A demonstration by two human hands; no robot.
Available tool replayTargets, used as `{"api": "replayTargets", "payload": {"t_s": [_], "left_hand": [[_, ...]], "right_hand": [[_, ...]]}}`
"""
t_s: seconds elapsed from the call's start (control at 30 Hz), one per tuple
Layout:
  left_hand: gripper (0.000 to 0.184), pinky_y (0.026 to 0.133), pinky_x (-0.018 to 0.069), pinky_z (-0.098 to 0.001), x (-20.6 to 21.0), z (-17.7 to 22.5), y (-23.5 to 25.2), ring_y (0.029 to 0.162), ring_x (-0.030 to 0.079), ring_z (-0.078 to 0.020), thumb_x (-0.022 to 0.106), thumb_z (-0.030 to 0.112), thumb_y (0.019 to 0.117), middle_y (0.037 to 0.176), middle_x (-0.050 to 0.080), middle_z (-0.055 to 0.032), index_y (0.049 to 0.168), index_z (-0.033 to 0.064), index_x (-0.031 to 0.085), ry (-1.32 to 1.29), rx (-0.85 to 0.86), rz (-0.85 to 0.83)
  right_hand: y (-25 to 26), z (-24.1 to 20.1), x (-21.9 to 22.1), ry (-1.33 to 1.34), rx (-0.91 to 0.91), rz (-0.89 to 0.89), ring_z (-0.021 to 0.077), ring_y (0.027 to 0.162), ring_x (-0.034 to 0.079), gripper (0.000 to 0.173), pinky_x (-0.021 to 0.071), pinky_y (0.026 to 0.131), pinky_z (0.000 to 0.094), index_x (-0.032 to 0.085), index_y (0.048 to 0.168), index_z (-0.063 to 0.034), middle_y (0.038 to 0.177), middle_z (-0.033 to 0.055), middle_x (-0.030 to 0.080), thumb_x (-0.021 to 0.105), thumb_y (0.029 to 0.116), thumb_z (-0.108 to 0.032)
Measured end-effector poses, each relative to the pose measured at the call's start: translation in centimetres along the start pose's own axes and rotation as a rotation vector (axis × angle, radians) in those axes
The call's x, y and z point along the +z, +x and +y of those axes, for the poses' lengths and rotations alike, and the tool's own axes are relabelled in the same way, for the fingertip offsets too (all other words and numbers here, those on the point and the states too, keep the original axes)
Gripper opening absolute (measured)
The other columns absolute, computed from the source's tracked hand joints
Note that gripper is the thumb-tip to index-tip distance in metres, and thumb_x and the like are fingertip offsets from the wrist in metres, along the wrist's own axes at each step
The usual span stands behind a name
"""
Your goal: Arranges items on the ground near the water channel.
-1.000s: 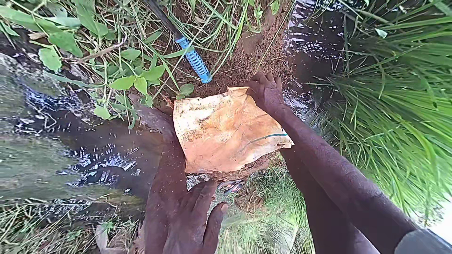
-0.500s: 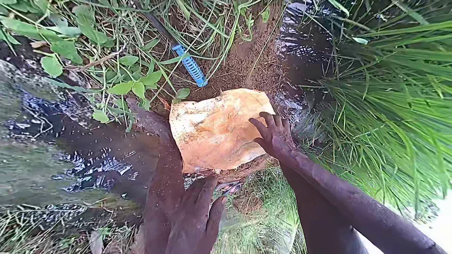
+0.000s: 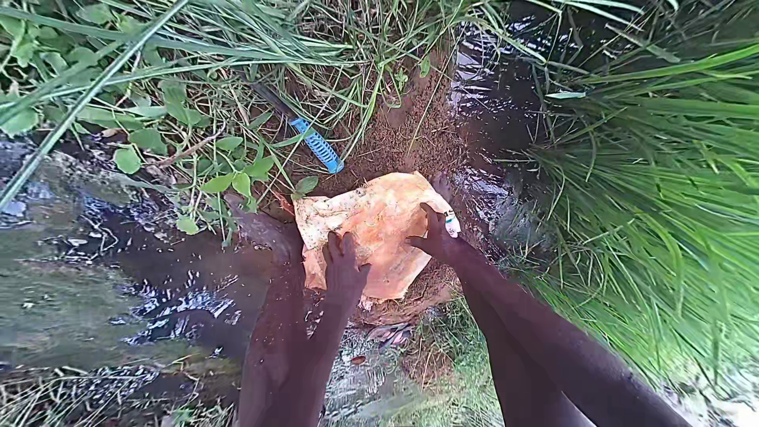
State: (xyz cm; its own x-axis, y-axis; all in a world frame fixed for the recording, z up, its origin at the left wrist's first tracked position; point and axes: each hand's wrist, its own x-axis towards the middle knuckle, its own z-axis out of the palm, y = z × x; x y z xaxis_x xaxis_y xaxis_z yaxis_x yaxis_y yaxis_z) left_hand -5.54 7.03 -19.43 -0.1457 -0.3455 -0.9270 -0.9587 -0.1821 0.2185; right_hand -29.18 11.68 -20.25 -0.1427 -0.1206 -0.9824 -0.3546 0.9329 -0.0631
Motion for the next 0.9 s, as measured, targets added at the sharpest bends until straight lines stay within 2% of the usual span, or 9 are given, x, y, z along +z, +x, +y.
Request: {"api": "replayTargets", "payload": {"t_s": [0.03, 0.1, 0.23, 0.37, 0.47, 0.7, 0.9], "left_hand": [[0.095, 0.115, 0.0387, -0.0566, 1.5, -0.7, 0.1, 0.15, 0.024, -0.0536, 0.087, 0.015, 0.0771, 0.164, 0.014, -0.0356, 0.156, 0.0003, 0.035, -0.111, 0.026, 0.1], [0.097, 0.117, 0.0384, -0.0519, 3.3, -1.6, 0.2, 0.152, 0.023, -0.0483, 0.085, 0.014, 0.078, 0.166, 0.008, -0.0347, 0.157, -0.0018, 0.031, -0.242, 0.033, 0.164], [0.105, 0.111, 0.0458, -0.0491, 4.0, -2.9, 1.9, 0.149, 0.033, -0.0445, 0.086, 0.017, 0.0795, 0.168, 0.004, -0.0302, 0.161, 0.0003, 0.022, -0.317, 0.037, 0.125], [0.102, 0.101, 0.0524, -0.0527, 4.5, -3.2, 2.5, 0.137, 0.049, -0.0457, 0.084, 0.021, 0.0815, 0.168, 0.008, -0.029, 0.161, 0.001, 0.023, -0.295, 0.012, 0.103], [0.102, 0.1, 0.053, -0.0539, 4.3, -3.2, 2.4, 0.134, 0.052, -0.0471, 0.085, 0.022, 0.0815, 0.167, 0.009, -0.0304, 0.16, -0.0003, 0.024, -0.28, 0.01, 0.091], [0.103, 0.103, 0.0519, -0.0504, 4.2, -3.1, 2.6, 0.136, 0.05, -0.0464, 0.085, 0.021, 0.0816, 0.167, 0.008, -0.0321, 0.16, -0.0027, 0.022, -0.283, 0.015, 0.091], [0.104, 0.108, 0.0483, -0.0501, 4.2, -2.9, 2.4, 0.142, 0.043, -0.0477, 0.086, 0.02, 0.0811, 0.166, 0.008, -0.0336, 0.159, -0.0046, 0.022, -0.266, 0.024, 0.106]], "right_hand": [[0.7, 0.6, 0.6, 0.051, -0.007, 0.0, 0.0402, 0.12, 0.056, 0.11, 0.052, 0.094, 0.052, 0.02, 0.163, -0.0196, 0.155, 0.0305, 0.028, 0.089, 0.0792, -0.035], [1.8, 1.5, 1.7, 0.117, -0.031, -0.008, 0.0415, 0.122, 0.056, 0.113, 0.0528, 0.094, 0.053, 0.017, 0.164, -0.0192, 0.156, 0.0313, 0.027, 0.089, 0.0783, -0.036], [3.1, 1.3, 2.7, 0.256, -0.015, 0.006, 0.0442, 0.125, 0.054, 0.117, 0.0512, 0.098, 0.0549, 0.016, 0.164, -0.0191, 0.153, 0.0339, 0.032, 0.091, 0.0751, -0.035], [4.7, 1.2, 4.6, 0.328, 0.017, 0.077, 0.045, 0.129, 0.051, 0.12, 0.0499, 0.099, 0.0595, 0.017, 0.163, -0.0231, 0.153, 0.0319, 0.034, 0.093, 0.0719, -0.036], [5.1, 1.2, 5.3, 0.307, 0.034, 0.108, 0.0454, 0.131, 0.049, 0.117, 0.0477, 0.101, 0.0608, 0.019, 0.163, -0.0225, 0.153, 0.0309, 0.036, 0.093, 0.0728, -0.037], [6.1, 1.5, 4.6, 0.302, -0.017, 0.054, 0.0452, 0.13, 0.05, 0.117, 0.0487, 0.101, 0.0589, 0.02, 0.16, -0.018, 0.15, 0.033, 0.037, 0.093, 0.0715, -0.037], [5.5, 0.4, 2.5, 0.203, -0.004, -0.047, 0.0451, 0.131, 0.051, 0.116, 0.0486, 0.101, 0.0593, 0.019, 0.159, -0.0148, 0.154, 0.0323, 0.034, 0.092, 0.0736, -0.042]]}}
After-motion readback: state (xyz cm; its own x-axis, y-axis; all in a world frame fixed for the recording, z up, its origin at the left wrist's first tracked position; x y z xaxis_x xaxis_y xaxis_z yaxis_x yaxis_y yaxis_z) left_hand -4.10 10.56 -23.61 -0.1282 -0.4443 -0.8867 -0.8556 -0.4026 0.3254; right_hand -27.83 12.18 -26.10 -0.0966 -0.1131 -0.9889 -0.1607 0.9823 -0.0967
